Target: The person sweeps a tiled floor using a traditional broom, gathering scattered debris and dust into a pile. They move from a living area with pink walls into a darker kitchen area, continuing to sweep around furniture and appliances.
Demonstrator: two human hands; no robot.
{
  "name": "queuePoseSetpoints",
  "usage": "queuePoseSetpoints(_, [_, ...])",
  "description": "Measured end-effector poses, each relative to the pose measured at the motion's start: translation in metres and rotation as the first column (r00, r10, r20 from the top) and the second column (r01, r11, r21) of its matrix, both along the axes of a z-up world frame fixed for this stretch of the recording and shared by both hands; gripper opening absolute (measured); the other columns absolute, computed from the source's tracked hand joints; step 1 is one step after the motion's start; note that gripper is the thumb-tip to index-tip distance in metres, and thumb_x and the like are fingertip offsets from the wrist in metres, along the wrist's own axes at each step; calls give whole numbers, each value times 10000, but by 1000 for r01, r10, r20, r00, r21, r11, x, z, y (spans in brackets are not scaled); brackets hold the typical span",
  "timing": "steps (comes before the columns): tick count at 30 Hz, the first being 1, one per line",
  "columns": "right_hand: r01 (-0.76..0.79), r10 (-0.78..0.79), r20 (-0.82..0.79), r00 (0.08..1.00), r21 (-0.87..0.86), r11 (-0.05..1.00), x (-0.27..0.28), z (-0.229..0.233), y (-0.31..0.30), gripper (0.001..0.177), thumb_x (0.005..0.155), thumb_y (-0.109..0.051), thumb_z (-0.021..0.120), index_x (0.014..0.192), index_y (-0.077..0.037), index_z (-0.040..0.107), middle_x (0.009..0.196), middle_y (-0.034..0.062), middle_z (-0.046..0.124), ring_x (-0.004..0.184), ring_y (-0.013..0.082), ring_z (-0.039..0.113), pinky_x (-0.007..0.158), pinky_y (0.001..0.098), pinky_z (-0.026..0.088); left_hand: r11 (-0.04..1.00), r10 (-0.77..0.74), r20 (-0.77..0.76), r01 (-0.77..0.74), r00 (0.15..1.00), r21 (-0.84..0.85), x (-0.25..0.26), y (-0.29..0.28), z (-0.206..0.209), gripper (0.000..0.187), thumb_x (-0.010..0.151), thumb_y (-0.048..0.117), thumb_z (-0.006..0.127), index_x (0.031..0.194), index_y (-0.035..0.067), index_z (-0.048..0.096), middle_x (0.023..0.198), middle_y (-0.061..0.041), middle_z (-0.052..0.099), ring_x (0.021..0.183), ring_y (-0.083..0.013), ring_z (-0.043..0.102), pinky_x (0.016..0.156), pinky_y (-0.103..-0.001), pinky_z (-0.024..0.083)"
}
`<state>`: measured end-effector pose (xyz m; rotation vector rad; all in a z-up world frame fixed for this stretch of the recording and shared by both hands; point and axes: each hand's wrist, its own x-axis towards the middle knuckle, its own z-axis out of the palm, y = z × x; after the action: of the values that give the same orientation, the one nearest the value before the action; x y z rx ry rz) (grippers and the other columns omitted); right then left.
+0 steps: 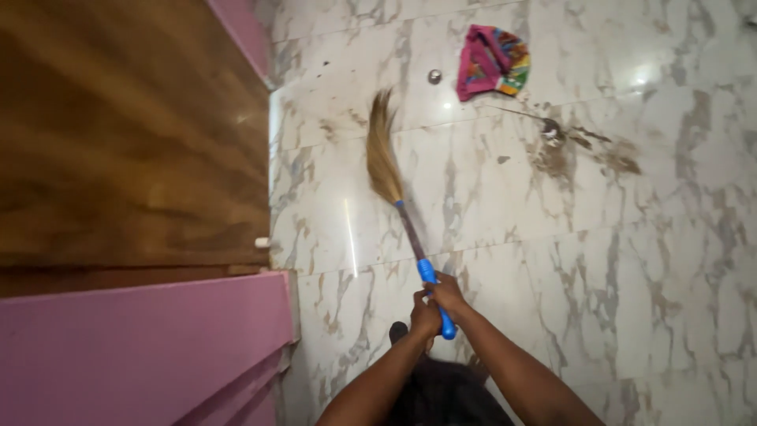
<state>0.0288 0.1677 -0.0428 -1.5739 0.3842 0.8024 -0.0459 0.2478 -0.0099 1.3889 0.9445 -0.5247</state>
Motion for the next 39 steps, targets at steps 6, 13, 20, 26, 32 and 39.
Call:
queuePoseSetpoints(6, [354, -373, -68, 925, -196, 914, -32, 27, -121, 490, 913, -152, 674, 1389, -111, 568, 701, 112, 584, 507, 214, 558, 447, 385, 487, 947, -239, 128, 260, 962, -187, 25, -15, -36, 408, 923, 130, 677, 1319, 74, 598, 966, -161, 735, 748, -218, 732, 655, -335, 617])
queuePoseSetpoints(13, [608, -629, 49, 776, -323, 725, -53, 66, -252, 327, 944, -103, 599, 1262, -43, 554, 734, 131, 574, 523, 267, 579, 471, 449, 519, 978, -107, 64, 116, 992, -171, 42, -20, -43, 311, 986, 187, 625, 1260, 44, 648, 955, -124, 741, 739, -193, 723, 644, -309, 597])
queuePoseSetpoints(20, [745, -793, -69, 606, -301, 595, 7, 10, -374, 200, 922, -96, 686, 1050, 43, 620, 765, 155, 625, 551, 270, 625, 506, 434, 542, 985, -141, 28, 143, 990, -101, 52, -47, -34, 295, 983, 191, 623, 1243, 59, 670, 952, -115, 748, 728, -177, 714, 624, -300, 575])
queuePoseSetpoints(26, [445, -538, -136, 832, -416, 793, 40, -10, -339, 230, 870, -97, 722, 990, 86, 651, 745, 217, 658, 555, 333, 657, 479, 478, 544, 991, -119, 13, 120, 993, -61, 63, -72, -29, 275, 978, 170, 616, 1217, 51, 683, 936, -103, 748, 718, -165, 708, 620, -289, 571])
queuePoseSetpoints(32, [58, -139, -211, 968, -349, 935, 92, 16, -253, 209, 887, -124, 707, 941, 66, 638, 666, 200, 643, 522, 309, 635, 466, 463, 536, 993, -90, -14, 89, 996, -81, 80, -105, -22, 257, 959, 130, 631, 1197, 52, 691, 913, -91, 735, 699, -161, 688, 606, -288, 552])
queuePoseSetpoints(39, [-77, 59, -77, 995, -255, 964, 143, 23, -233, 321, 881, -163, 699, 1187, -87, 635, 773, 177, 660, 542, 267, 640, 465, 425, 545, 994, -107, 12, 107, 994, -36, 107, -133, -20, 251, 944, 111, 614, 1168, 48, 708, 898, -91, 738, 704, -155, 699, 603, -289, 544])
